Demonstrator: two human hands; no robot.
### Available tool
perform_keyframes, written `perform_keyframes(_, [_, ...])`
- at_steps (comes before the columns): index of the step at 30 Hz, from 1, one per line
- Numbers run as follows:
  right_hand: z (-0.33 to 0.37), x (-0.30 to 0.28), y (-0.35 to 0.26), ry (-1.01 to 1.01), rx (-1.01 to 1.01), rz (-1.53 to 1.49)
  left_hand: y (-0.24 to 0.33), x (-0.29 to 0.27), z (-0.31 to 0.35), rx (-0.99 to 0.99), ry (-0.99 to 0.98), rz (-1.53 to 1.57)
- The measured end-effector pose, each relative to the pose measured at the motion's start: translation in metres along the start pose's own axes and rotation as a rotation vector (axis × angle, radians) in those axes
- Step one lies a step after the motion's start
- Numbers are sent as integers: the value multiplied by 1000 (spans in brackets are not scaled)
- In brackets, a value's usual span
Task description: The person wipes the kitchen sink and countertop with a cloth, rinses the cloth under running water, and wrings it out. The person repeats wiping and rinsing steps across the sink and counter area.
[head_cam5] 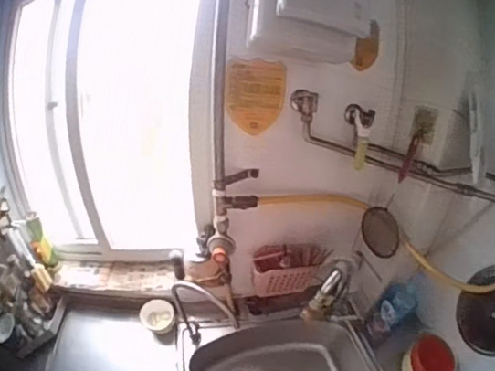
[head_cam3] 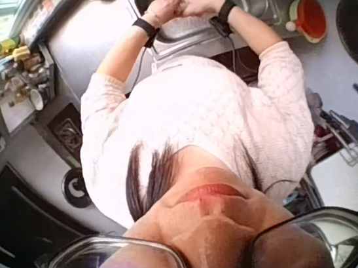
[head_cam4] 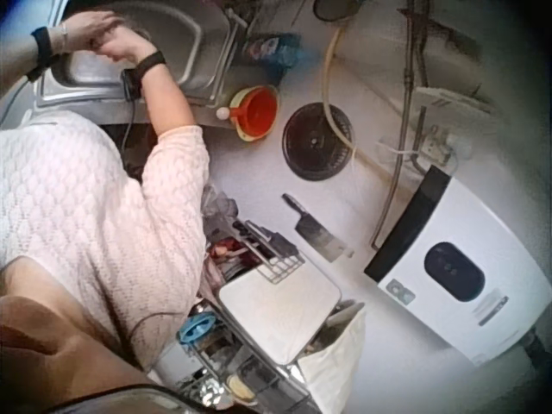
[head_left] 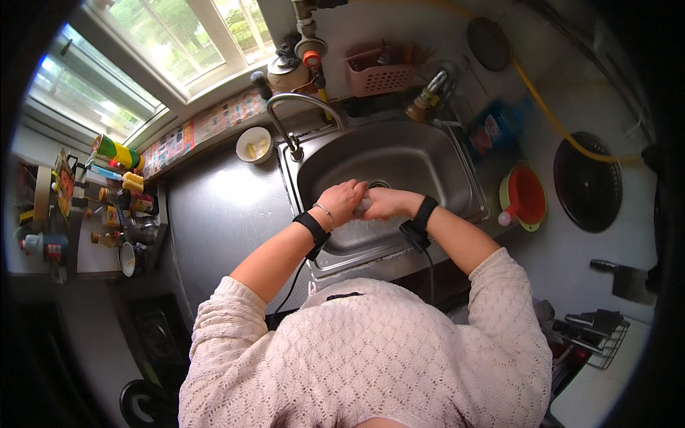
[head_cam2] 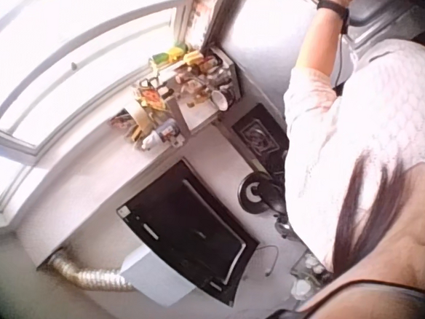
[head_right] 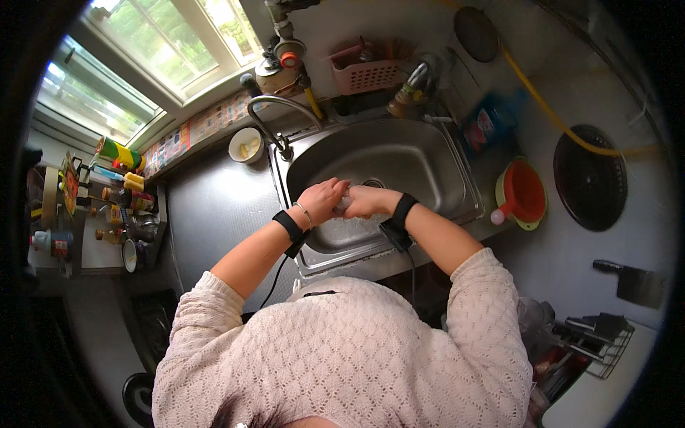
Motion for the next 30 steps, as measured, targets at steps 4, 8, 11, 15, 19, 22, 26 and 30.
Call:
perform_keyframes(4, [1,-4,-5,561,-253,441,-11,28,-2,-83,-110,-55])
perform_keyframes(8, [0,5,2,822,-286,512,-24,55,-1,-145,-282,153])
perform_keyframes(11, [7,4,14,876,-287,399,-25,52,2,-303,-228,415])
perform_keyframes(15, [-21,10,69,149,212,-510,-20,24,11,-139,216,384])
perform_keyframes(19, [-1,34,40,-253,188,-745,29,-7,8,223,151,-23])
perform_keyframes(22, [14,43,7,-267,171,-578,25,-7,8,128,85,-22])
perform_keyframes(26, [-8,31,2,69,125,1,-3,23,14,-6,-95,-176])
perform_keyframes(30, [-16,16,-4,622,-63,475,-17,37,11,-185,-129,-72])
Point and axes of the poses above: each hand's wrist, its own z-axis away from the middle knuckle, its own x-axis out of the palm, y = z × x, the point moved 8 cm from there along -z, towards the middle knuckle, and after that the axes turned 14 degrees about x, right-handed, at the moved point
